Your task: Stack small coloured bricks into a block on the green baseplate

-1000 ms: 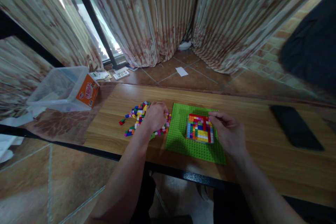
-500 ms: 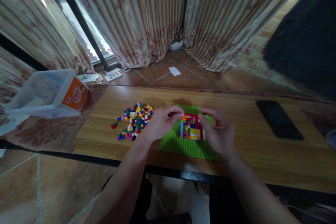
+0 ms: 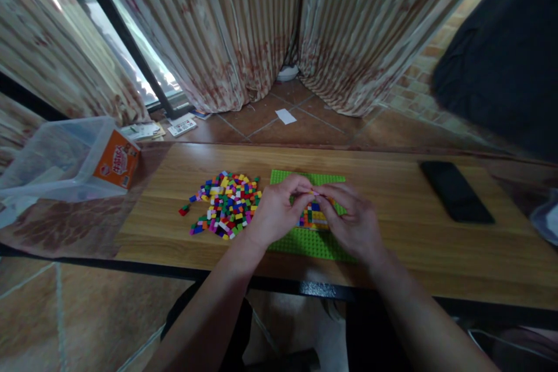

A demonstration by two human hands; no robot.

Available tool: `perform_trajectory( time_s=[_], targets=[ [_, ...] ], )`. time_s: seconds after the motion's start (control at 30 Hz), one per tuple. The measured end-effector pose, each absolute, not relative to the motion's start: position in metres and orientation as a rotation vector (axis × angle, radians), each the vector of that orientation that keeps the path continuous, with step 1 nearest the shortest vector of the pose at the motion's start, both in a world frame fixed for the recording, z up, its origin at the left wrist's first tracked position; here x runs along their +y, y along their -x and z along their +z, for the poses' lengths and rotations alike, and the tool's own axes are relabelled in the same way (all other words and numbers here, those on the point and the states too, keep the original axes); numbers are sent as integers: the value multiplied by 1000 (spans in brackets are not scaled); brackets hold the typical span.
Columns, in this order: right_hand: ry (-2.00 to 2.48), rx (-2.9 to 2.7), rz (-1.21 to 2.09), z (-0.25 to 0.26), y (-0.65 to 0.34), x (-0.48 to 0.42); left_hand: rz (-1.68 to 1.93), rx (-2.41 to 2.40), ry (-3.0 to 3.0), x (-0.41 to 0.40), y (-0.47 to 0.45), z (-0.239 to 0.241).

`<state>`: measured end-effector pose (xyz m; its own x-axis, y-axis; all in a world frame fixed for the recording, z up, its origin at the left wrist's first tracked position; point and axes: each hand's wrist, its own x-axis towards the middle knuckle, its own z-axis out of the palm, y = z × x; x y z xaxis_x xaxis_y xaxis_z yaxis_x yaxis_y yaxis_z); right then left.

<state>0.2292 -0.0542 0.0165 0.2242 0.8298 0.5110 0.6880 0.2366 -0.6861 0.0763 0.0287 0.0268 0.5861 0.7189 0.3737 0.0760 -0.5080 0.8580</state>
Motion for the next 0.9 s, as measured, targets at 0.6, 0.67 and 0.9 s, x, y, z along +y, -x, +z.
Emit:
perform_trajectory(
  time_s=[0.6, 0.67, 0.9],
  targets=[
    [1538, -1472, -20, 10, -248, -53, 1114, 892, -2168, 45, -68, 15],
    [1563, -1481, -32, 9, -250, -54, 1104, 902, -2183, 46, -68, 14],
    [1619, -1400, 178, 6, -241, -55, 1082, 902, -2192, 46, -70, 12]
  ],
)
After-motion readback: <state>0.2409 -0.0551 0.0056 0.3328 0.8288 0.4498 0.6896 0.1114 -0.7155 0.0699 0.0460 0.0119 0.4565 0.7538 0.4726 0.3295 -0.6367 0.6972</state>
